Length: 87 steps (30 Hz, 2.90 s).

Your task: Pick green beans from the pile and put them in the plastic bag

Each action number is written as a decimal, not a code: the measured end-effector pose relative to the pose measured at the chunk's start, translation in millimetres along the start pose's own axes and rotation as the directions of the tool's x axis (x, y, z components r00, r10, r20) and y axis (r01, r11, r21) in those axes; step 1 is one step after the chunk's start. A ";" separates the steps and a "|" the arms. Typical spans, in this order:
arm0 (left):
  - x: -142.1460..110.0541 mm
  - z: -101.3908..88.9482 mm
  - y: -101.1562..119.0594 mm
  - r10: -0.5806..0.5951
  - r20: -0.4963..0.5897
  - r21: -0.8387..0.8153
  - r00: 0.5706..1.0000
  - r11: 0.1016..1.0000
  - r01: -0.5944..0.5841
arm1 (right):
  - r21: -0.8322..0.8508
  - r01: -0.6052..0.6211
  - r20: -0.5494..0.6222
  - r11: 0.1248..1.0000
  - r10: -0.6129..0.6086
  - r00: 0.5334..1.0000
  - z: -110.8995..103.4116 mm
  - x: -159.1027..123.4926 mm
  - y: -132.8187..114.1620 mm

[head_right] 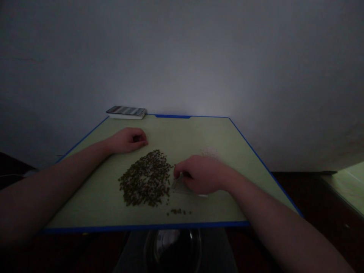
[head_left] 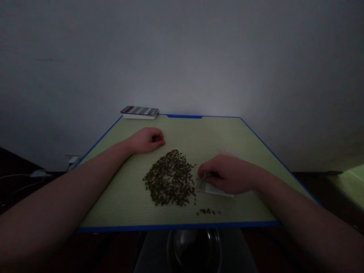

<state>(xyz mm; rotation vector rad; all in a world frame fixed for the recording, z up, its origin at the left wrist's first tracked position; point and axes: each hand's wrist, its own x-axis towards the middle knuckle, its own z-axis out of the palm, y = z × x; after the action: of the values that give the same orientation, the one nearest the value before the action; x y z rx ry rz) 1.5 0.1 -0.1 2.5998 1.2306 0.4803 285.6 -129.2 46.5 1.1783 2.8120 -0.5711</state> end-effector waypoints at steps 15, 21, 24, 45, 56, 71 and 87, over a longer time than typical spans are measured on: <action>-0.2 0.5 -3.3 0.018 -0.002 -0.005 1.000 1.000 -0.018 | 0.050 0.060 0.008 0.997 -0.060 0.998 1.4 0.8 -7.4; -0.3 0.1 -1.0 -0.002 0.008 -0.010 1.000 1.000 0.002 | 0.017 0.024 0.020 1.000 -0.025 0.999 -1.7 -2.3 -4.1; -0.3 -0.5 0.4 -0.003 0.008 -0.009 1.000 1.000 0.003 | 0.010 0.017 0.037 1.000 -0.017 0.999 -3.1 -3.3 -4.8; -1.0 -0.4 -1.1 0.012 -0.001 -0.016 1.000 1.000 -0.012 | -0.074 -0.248 -0.010 0.966 0.248 0.969 -5.7 -6.1 0.9; 0.0 -0.5 -1.7 0.025 0.006 -0.008 1.000 1.000 -0.025 | -0.091 -0.373 -0.090 0.924 0.365 0.927 -16.9 -13.1 34.7; -0.1 -0.4 -0.3 0.009 0.004 -0.011 1.000 1.000 -0.009 | -0.027 -0.023 -0.121 0.999 0.020 0.993 3.9 5.8 -1.6; -0.4 0.5 -2.4 0.022 -0.010 0.005 1.000 1.000 -0.022 | 0.031 0.071 -0.051 0.997 -0.069 0.996 3.4 2.4 -5.2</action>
<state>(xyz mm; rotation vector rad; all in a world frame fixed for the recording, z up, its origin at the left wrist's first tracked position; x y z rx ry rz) -0.3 1.2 -1.5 2.6207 1.2089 0.4960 280.0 -132.2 44.6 1.1184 2.9072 -0.6030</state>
